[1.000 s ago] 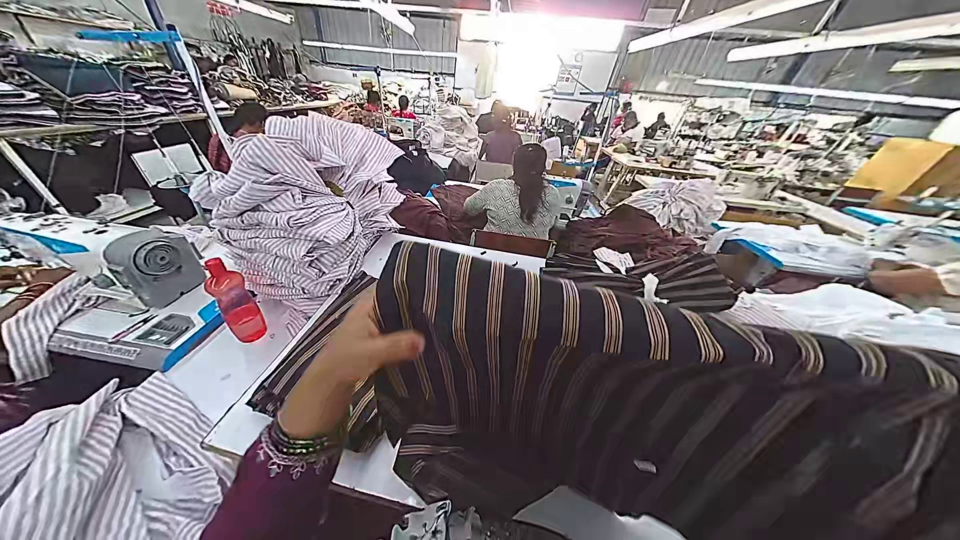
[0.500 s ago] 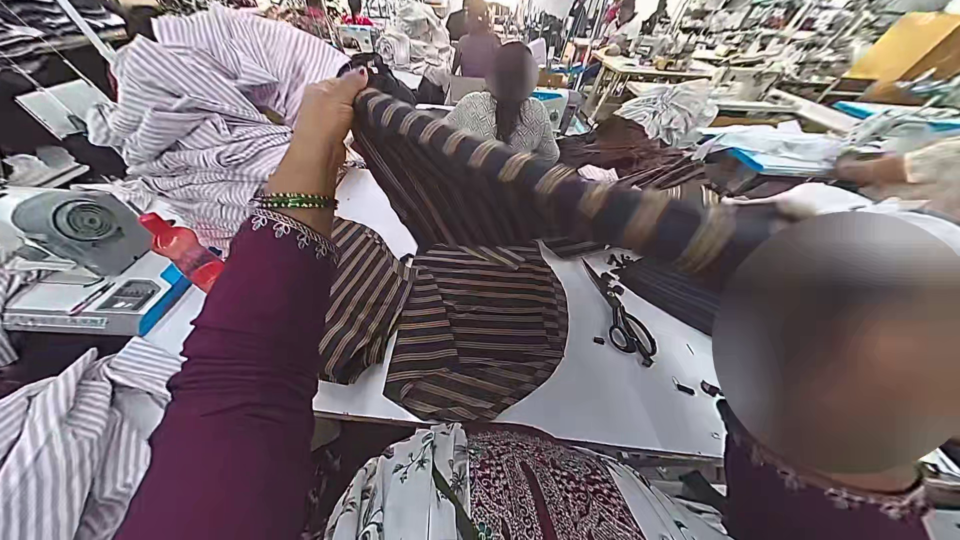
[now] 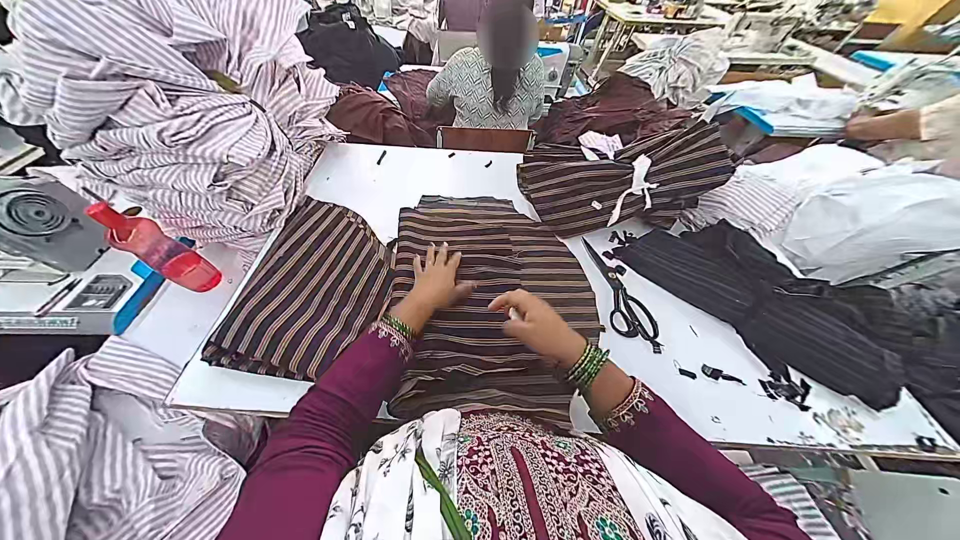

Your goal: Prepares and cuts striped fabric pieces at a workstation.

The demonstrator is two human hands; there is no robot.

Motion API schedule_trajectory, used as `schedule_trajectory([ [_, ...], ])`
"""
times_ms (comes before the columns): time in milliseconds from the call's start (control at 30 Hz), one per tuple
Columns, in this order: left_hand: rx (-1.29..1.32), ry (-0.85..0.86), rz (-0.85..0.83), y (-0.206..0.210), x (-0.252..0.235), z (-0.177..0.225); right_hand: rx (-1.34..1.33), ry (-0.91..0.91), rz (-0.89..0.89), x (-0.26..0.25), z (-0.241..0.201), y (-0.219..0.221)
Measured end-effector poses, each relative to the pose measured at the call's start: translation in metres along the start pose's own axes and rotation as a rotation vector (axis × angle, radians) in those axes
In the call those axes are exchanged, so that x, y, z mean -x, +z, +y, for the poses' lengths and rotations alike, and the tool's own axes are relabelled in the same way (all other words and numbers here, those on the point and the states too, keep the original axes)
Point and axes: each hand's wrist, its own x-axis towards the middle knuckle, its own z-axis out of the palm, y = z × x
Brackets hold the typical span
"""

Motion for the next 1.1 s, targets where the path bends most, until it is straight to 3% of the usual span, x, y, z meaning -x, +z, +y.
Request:
schedule_trajectory([
  [100, -0.107, 0.079, -0.098, 0.028, 0.032, 0.012, -0.204, 0.193, 0.194, -0.007, 0.051, -0.019],
  [167, -0.080, 0.281, -0.139, 0.039, 0.063, 0.019, -0.350, 0.298, 0.283, -0.005, 0.079, -0.021],
  [267, -0.040, 0.660, -0.291, 0.055, 0.095, 0.023, -0.533, 0.316, 0.408, -0.001, 0.096, -0.019],
  [333, -0.032, 0.737, -0.410, 0.049, 0.093, 0.018, -0.532, 0.317, 0.402, -0.003, 0.096, -0.019],
  [467, 0.005, 0.622, -0.430, 0.021, 0.069, 0.006, -0.359, 0.294, 0.348, -0.018, 0.094, -0.030],
  [667, 0.119, 0.548, -0.005, -0.008, -0.010, 0.017, -0.368, 0.288, 0.415, -0.062, 0.076, -0.056],
  [833, 0.134, 0.341, 0.074, 0.014, -0.073, 0.033, -0.151, 0.119, 0.389, -0.105, 0.090, -0.058],
  [1000, 0.372, 0.506, 0.216, 0.038, -0.074, 0.014, 0.242, -0.022, 0.257, -0.114, 0.112, -0.047],
  [1100, 0.428, 0.510, 0.129, 0.036, -0.070, 0.012, 0.279, -0.074, 0.296, -0.111, 0.111, -0.043],
])
